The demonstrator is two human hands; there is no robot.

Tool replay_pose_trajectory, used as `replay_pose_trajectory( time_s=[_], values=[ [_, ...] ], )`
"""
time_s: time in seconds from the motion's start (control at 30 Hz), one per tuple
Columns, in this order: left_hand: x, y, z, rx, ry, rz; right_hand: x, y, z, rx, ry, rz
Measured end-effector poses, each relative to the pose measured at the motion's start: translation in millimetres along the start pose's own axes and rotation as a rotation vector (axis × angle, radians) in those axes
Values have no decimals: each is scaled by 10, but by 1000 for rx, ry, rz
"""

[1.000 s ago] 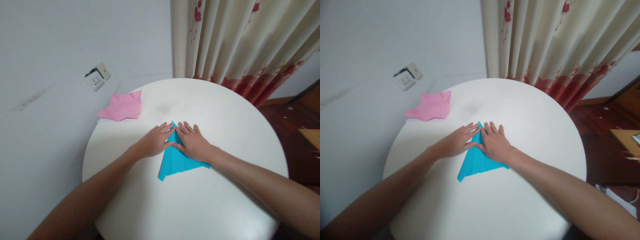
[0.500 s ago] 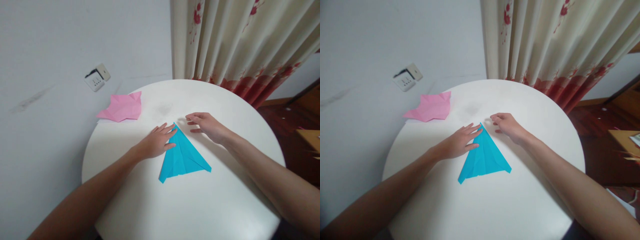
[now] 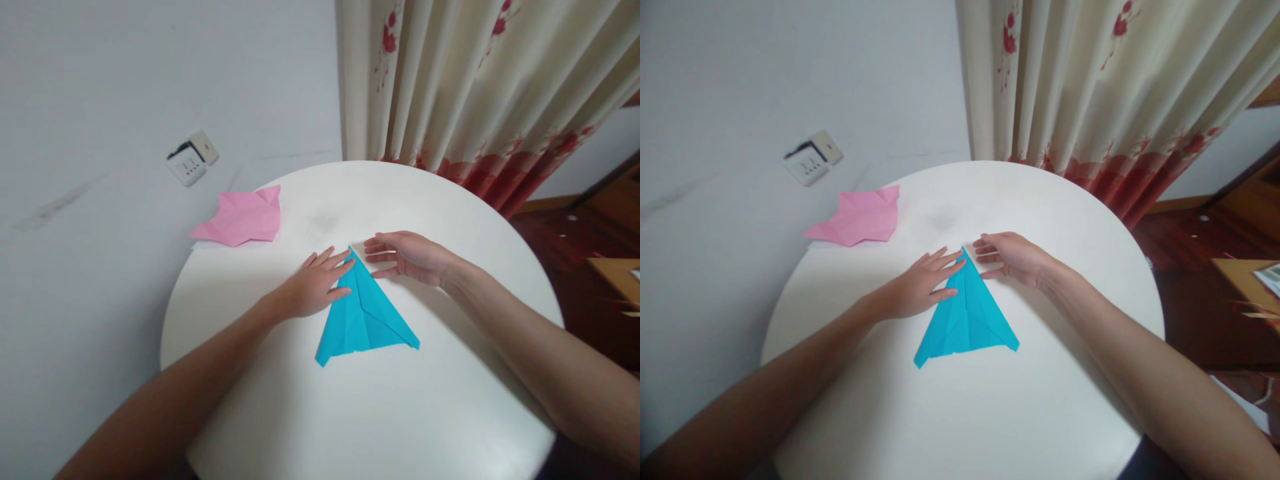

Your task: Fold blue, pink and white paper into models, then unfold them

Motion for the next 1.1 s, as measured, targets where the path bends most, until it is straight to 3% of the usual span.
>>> replay_pose_trajectory(
  time_s=[0.2, 0.57, 0.83, 1.1],
  values=[
    [7, 1, 13, 15, -7, 12, -20, -46, -81, 9, -200, 58],
    [-5, 1, 1, 7, -9, 24, 107, -53, -56, 55, -258, -50],
    [29, -3, 25, 17, -26, 7, 166, -144, -162, -68, -42, -67],
    [3, -10, -36, -2, -11, -9, 239, -202, -260, -212, 496, -248]
  ],
)
Point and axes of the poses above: each hand's wrist, its own y-axis away from the middle knuckle, its own x-axis out of the palm, z = x × y, the point moved 2 cm from there along -y, towards the middle knuckle, and after that the axes turned 5 degrees about z, right-handed, at the moved point
